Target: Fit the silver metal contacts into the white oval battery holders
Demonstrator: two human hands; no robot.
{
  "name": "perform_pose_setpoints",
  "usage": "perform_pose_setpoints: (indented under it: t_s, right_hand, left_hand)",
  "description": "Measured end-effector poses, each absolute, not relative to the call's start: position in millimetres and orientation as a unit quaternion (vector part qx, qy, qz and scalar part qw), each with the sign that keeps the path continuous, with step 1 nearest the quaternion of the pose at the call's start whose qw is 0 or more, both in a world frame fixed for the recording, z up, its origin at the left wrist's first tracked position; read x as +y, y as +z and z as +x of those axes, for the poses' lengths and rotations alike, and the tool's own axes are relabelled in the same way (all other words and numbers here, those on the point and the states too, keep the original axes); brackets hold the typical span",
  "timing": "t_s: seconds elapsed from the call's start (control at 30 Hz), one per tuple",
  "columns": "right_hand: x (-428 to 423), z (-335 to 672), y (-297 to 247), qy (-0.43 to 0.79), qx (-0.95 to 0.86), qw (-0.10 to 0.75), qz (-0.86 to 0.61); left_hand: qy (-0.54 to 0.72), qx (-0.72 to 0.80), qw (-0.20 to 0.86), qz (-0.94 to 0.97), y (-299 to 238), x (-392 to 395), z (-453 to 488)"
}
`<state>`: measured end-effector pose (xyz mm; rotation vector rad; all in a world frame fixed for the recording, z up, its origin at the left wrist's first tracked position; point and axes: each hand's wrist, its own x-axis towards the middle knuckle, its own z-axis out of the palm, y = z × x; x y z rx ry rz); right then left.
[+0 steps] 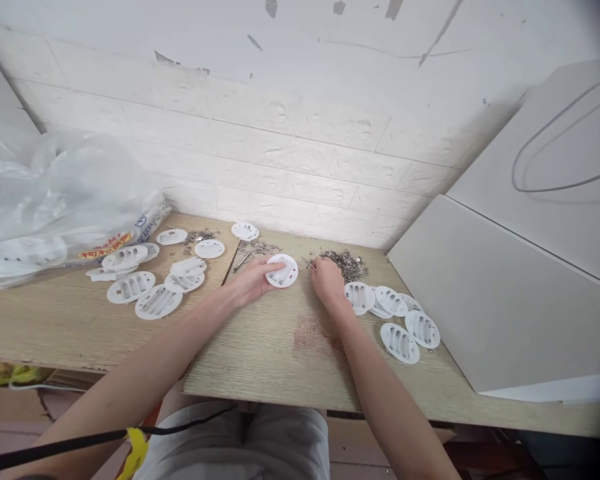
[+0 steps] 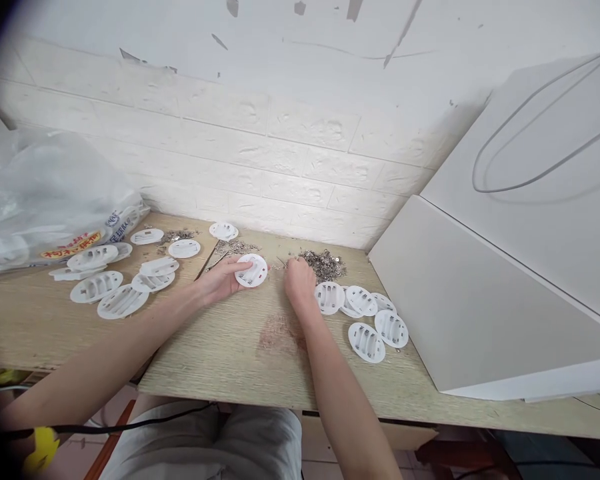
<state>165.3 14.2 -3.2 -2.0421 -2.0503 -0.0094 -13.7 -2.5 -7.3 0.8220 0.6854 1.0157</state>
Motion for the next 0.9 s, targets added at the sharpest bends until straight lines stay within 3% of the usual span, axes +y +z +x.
perform_pose_setpoints:
  t_s: [0.2,0.43,0.6,0.9]
  right_hand:
    - [13,164,-2,0.070,-0.709,0.275,-0.646]
    - [5,154,4,0.366,-0.657,0.460,-0.473]
    - [-6,144,12,0.459,-0.615,0.491,-0.411]
    - [-7,146,10,0.487,-0.627,0.464,-0.393]
  left_hand:
    - [0.478,0.349,0.690,0.418,-7,-2,-14]
    - [0.524,0.368,0.586,0.496,-5,-3,-16]
    - [0.533,0.364,0.546,0.535,-9,-1,-17]
    - [0.526,0.406,0.524,0.533,-8,-1,-17]
